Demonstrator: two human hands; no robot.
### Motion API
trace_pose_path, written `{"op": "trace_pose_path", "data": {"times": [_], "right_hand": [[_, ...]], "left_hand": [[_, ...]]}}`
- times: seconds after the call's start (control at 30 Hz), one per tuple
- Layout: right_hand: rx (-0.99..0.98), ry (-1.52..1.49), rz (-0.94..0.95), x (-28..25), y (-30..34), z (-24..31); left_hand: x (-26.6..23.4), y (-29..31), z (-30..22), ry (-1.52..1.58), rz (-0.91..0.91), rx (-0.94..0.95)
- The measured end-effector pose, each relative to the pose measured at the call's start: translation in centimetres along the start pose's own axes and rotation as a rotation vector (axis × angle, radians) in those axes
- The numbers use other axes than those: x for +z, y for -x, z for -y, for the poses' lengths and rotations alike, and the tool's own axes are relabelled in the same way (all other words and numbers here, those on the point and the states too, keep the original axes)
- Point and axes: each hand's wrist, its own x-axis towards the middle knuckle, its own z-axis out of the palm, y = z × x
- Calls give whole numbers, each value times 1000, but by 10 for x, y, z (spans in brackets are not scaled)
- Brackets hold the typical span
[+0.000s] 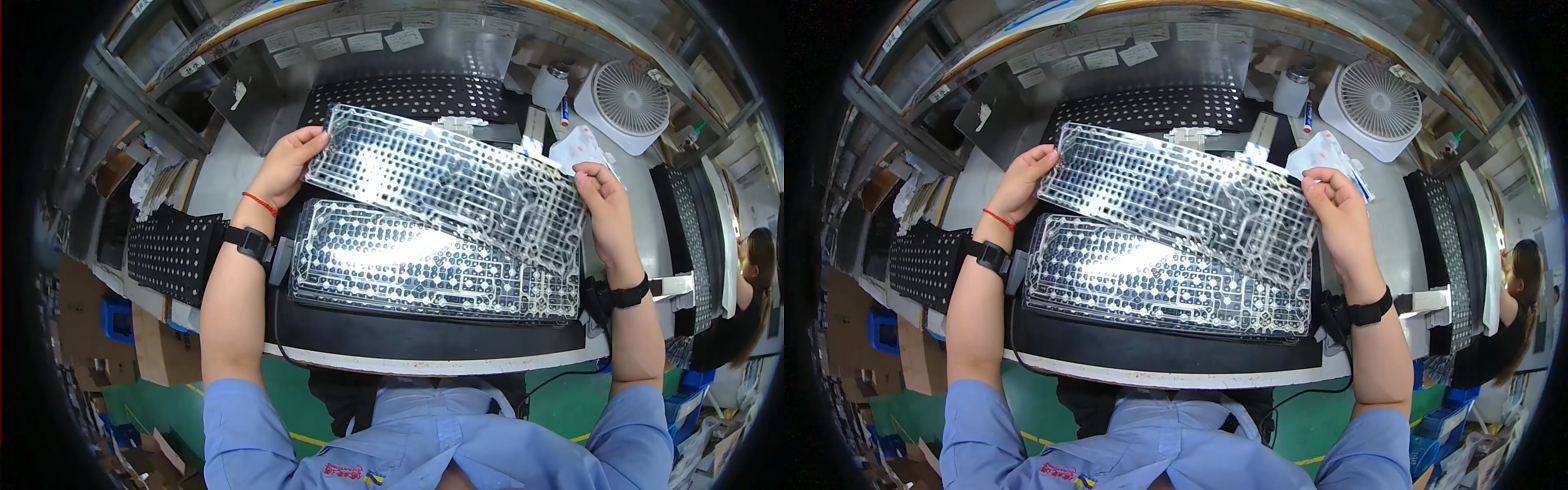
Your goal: Inspecting and sorting layers of keyboard membrane components at a workstation.
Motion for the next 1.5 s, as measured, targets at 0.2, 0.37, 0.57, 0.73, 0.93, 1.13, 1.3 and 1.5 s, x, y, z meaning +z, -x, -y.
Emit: {"op": "trace_pose_path", "data": {"times": [0.2,0.37,0.57,0.73,0.93,1.13,1.3,1.5], "right_hand": [[55,-13,50,-8,-4,-9],[38,-17,-2,-5,-2,-3],[-2,-58,-82,-8,1,1],[-39,-136,-101,-8,1,2],[-90,-20,-51,-1,3,5],[-96,-42,-60,0,3,7],[-81,-57,-49,0,3,9],[7,2,38,-3,2,5]], "left_hand": [[-5,-3,4,116,-78,65],[-6,-4,2,96,-110,46],[-14,-4,3,118,-35,91],[13,6,-14,57,-199,25],[4,1,-4,-111,-159,13],[-4,-4,3,-2,-164,68],[-27,-10,10,160,-287,152],[-17,-9,10,192,-394,115]]}}
